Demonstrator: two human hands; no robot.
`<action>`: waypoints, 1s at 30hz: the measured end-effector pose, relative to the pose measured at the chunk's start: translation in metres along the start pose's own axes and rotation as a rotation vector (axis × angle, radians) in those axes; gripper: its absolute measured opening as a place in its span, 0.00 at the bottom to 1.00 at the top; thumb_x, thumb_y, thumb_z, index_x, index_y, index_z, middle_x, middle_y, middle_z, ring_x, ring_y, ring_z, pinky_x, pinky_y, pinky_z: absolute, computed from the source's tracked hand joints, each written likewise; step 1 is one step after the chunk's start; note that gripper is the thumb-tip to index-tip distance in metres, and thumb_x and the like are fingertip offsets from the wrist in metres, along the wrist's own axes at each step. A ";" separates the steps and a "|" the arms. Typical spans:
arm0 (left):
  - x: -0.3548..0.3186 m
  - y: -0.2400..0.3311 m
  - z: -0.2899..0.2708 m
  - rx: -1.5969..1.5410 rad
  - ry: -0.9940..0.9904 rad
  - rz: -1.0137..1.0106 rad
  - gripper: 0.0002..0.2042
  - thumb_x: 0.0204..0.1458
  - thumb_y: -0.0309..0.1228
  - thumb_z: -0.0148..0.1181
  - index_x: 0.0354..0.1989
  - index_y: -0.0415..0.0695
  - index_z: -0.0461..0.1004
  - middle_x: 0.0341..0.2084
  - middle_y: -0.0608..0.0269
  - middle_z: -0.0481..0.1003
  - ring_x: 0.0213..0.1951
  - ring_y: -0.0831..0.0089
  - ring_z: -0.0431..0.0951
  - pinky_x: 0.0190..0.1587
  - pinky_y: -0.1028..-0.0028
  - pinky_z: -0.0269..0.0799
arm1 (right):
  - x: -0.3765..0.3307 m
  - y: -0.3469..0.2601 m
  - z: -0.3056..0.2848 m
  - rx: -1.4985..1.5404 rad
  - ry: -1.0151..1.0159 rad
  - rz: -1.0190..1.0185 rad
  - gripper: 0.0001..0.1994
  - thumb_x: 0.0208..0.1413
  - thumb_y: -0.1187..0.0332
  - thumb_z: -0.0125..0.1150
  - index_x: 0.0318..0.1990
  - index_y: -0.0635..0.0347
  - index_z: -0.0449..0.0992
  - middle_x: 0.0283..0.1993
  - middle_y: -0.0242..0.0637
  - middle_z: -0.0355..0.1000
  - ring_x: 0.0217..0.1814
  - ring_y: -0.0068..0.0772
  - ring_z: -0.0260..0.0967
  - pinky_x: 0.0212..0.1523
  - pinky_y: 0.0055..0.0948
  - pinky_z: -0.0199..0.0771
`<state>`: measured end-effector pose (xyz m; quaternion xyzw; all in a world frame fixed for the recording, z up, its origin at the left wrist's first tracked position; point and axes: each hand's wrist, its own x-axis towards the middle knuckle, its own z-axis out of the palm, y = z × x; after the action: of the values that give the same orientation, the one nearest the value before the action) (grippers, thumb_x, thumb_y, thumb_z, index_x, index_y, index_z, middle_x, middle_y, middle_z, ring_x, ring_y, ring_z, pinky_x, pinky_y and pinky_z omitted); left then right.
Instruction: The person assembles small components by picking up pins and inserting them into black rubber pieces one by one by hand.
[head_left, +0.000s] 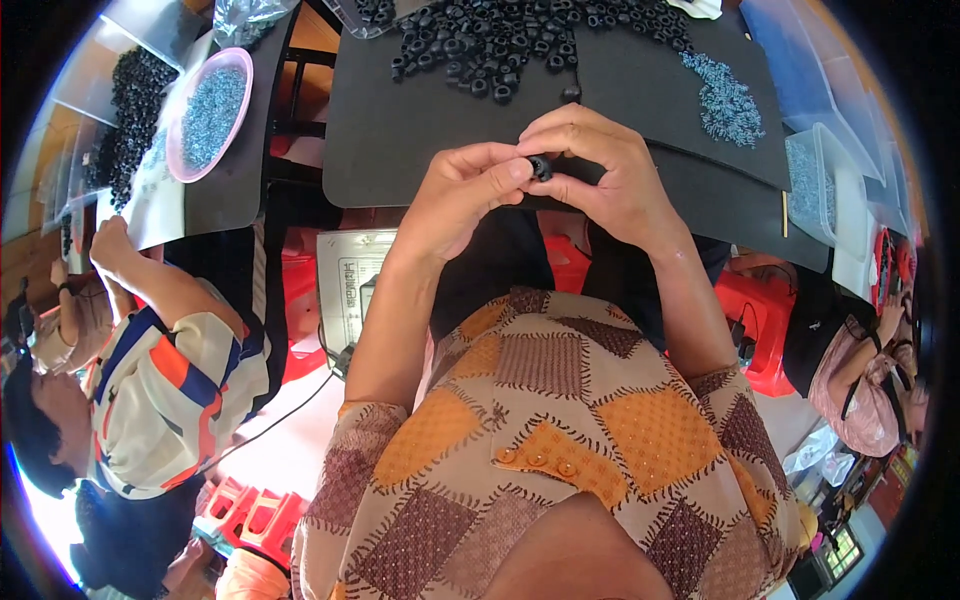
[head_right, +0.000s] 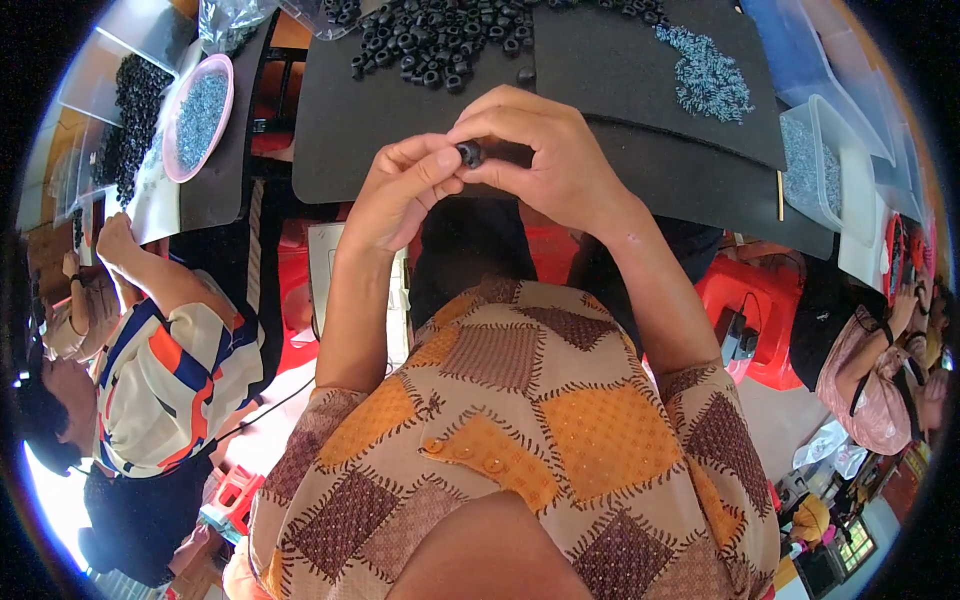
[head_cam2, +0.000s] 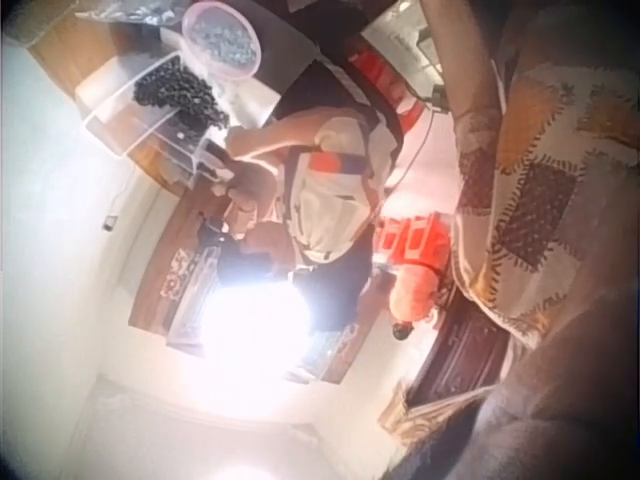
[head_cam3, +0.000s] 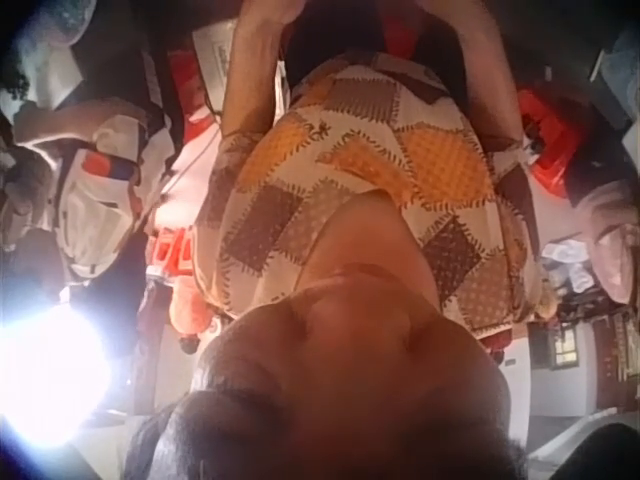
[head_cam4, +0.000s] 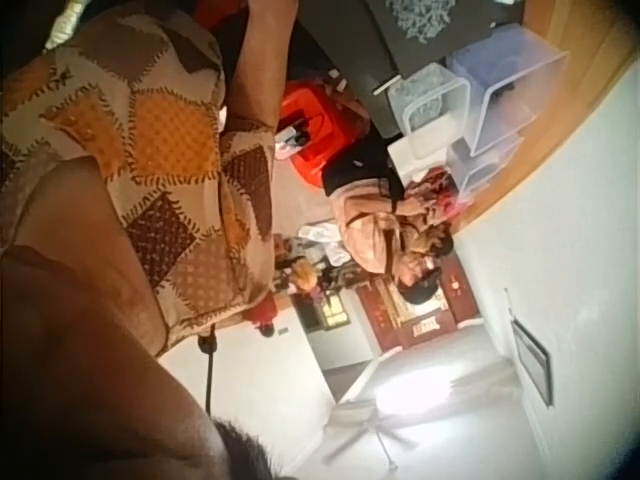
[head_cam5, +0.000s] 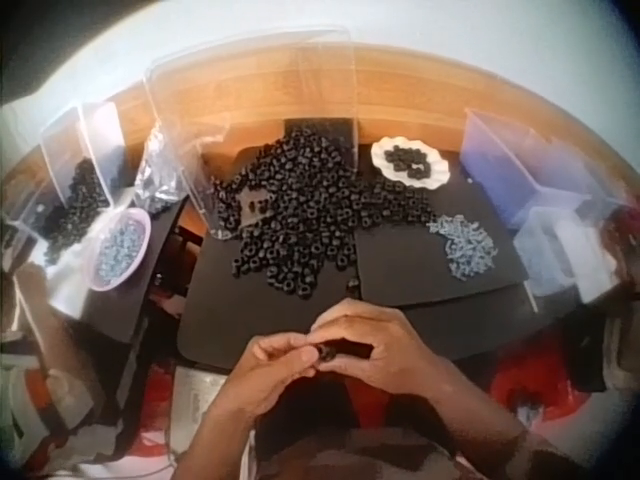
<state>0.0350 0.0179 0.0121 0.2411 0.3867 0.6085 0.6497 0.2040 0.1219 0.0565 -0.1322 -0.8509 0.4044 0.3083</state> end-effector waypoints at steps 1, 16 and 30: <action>0.002 0.000 0.001 0.016 -0.005 0.012 0.10 0.55 0.30 0.67 0.42 0.37 0.80 0.32 0.64 0.80 0.32 0.81 0.77 0.37 0.83 0.72 | 0.000 -0.002 -0.002 0.033 0.001 0.030 0.15 0.45 0.73 0.70 0.43 0.59 0.80 0.40 0.36 0.76 0.41 0.37 0.75 0.43 0.30 0.75; 0.008 -0.005 0.011 0.419 -0.012 0.028 0.12 0.61 0.30 0.59 0.48 0.36 0.78 0.39 0.58 0.81 0.39 0.77 0.78 0.44 0.77 0.75 | -0.030 0.029 -0.066 -0.279 -0.072 0.181 0.13 0.50 0.72 0.66 0.44 0.59 0.77 0.41 0.40 0.76 0.40 0.42 0.76 0.42 0.36 0.75; 0.009 -0.010 0.013 0.379 0.035 0.065 0.14 0.60 0.28 0.60 0.52 0.37 0.76 0.41 0.57 0.80 0.39 0.77 0.79 0.45 0.77 0.76 | 0.010 0.065 -0.261 -1.086 0.572 -0.080 0.12 0.58 0.64 0.62 0.46 0.60 0.79 0.42 0.37 0.78 0.47 0.36 0.75 0.52 0.30 0.71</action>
<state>0.0513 0.0276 0.0101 0.3608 0.4976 0.5494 0.5660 0.3593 0.3265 0.1371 -0.3417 -0.8232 -0.1501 0.4279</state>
